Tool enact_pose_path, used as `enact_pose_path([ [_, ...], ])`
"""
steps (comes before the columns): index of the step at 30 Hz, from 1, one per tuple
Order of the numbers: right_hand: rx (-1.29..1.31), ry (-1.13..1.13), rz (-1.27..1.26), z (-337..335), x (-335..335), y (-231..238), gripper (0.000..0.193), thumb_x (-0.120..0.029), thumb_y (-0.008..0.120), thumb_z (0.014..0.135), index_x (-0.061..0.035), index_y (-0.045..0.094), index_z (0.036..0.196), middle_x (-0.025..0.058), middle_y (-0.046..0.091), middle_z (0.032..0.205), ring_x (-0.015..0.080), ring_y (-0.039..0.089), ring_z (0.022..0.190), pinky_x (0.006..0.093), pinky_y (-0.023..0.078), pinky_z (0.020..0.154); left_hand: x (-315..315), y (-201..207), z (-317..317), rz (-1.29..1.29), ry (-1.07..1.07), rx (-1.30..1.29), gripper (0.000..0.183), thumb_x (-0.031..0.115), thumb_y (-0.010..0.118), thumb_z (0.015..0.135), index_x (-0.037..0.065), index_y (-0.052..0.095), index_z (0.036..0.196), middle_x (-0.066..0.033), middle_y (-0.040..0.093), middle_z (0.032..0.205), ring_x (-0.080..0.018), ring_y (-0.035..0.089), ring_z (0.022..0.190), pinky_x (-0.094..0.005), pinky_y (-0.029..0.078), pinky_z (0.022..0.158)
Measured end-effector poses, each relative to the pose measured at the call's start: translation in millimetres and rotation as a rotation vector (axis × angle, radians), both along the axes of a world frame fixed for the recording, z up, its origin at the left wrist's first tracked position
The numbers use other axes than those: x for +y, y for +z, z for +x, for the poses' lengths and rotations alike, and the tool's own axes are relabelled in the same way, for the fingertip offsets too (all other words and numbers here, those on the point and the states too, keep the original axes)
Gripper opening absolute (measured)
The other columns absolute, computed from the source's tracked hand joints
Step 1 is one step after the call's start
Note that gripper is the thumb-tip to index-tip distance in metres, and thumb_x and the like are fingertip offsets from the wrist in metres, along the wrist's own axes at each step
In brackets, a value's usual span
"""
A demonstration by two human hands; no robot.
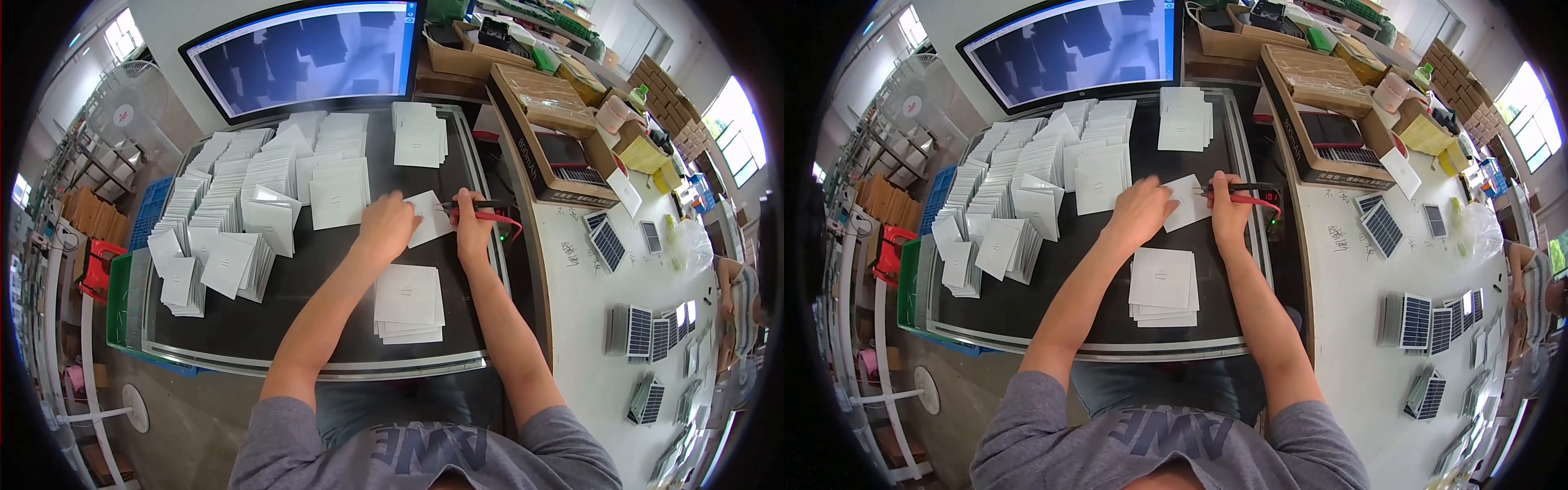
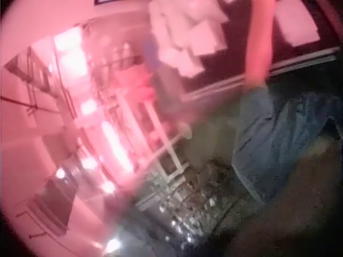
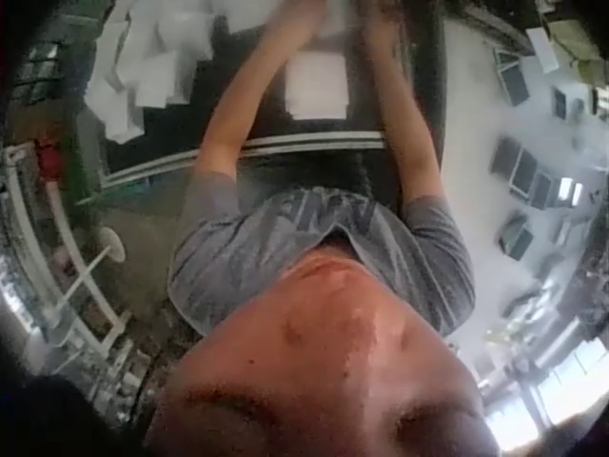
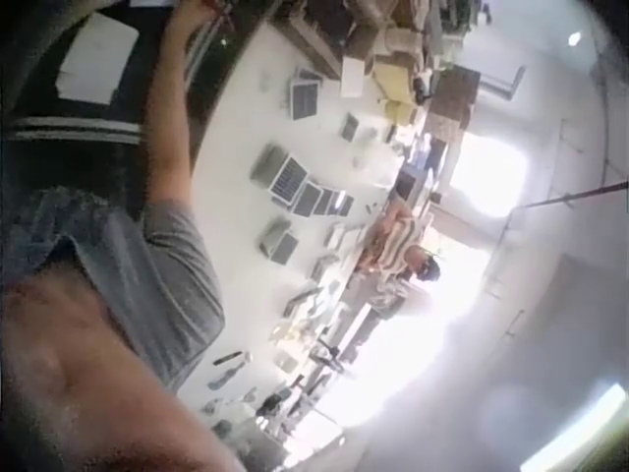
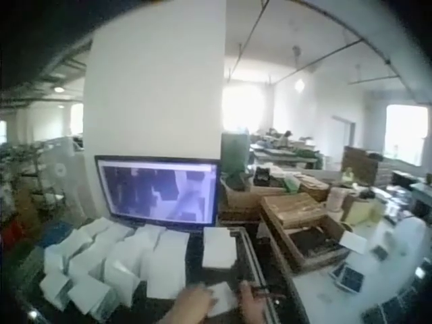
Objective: The person solders or tests small electronic components on a workbench using a soldering iron.
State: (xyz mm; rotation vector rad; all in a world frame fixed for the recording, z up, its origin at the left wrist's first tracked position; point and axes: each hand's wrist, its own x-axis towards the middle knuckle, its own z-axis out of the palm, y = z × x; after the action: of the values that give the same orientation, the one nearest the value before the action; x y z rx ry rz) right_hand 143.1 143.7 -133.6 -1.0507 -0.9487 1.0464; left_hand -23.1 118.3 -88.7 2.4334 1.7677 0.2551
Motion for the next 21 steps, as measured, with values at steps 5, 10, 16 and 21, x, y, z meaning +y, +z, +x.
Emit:
enact_pose_path([
  [5, -0.061, 0.015, 0.024, -2, -1, -5, 0.023, -0.025, 0.061, 0.094, -0.0049, 0.059, 0.081, -0.0014, 0.052, 0.062, 0.0063, 0.047, 0.051, 0.0216, 0.034, 0.046, -7, -10, 6, 0.353, -0.147, -0.087, 0.052, 0.038, 0.076, 0.076, -0.001, 0.065, 0.108, -0.0199, 0.056, 0.11, -0.0362, 0.064, 0.09, -0.0418, 0.055, 0.075],
  [10, -0.215, 0.073, 0.037, -3, -1, -7, 0.023, -0.021, 0.062, 0.093, -0.0039, 0.06, 0.078, -0.0007, 0.054, 0.061, 0.0058, 0.049, 0.051, 0.0222, 0.036, 0.046, -9, 19, 9, -0.393, 0.025, -0.02, 0.057, 0.036, 0.083, 0.067, -0.006, 0.064, 0.101, -0.0198, 0.055, 0.115, -0.0324, 0.054, 0.113, -0.0408, 0.054, 0.084],
  [16, -0.406, 0.077, 0.102, -6, 3, -9, 0.026, -0.021, 0.064, 0.092, -0.0004, 0.062, 0.076, 0.0016, 0.058, 0.059, 0.0064, 0.05, 0.056, 0.0259, 0.041, 0.053, -2, 2, -4, 0.044, -0.109, -0.116, 0.06, 0.026, 0.087, 0.06, -0.004, 0.061, 0.104, -0.0183, 0.055, 0.122, -0.0331, 0.052, 0.116, -0.0418, 0.048, 0.094],
  [21, -0.44, 0.101, 0.072, -9, 2, -9, 0.025, -0.021, 0.064, 0.092, -0.0011, 0.063, 0.078, 0.0021, 0.059, 0.06, 0.0071, 0.051, 0.057, 0.0265, 0.041, 0.054, 1, 2, -10, -0.052, -0.144, -0.219, 0.063, 0.024, 0.087, 0.059, -0.001, 0.06, 0.111, -0.0146, 0.055, 0.12, -0.0327, 0.05, 0.115, -0.0408, 0.044, 0.1],
])
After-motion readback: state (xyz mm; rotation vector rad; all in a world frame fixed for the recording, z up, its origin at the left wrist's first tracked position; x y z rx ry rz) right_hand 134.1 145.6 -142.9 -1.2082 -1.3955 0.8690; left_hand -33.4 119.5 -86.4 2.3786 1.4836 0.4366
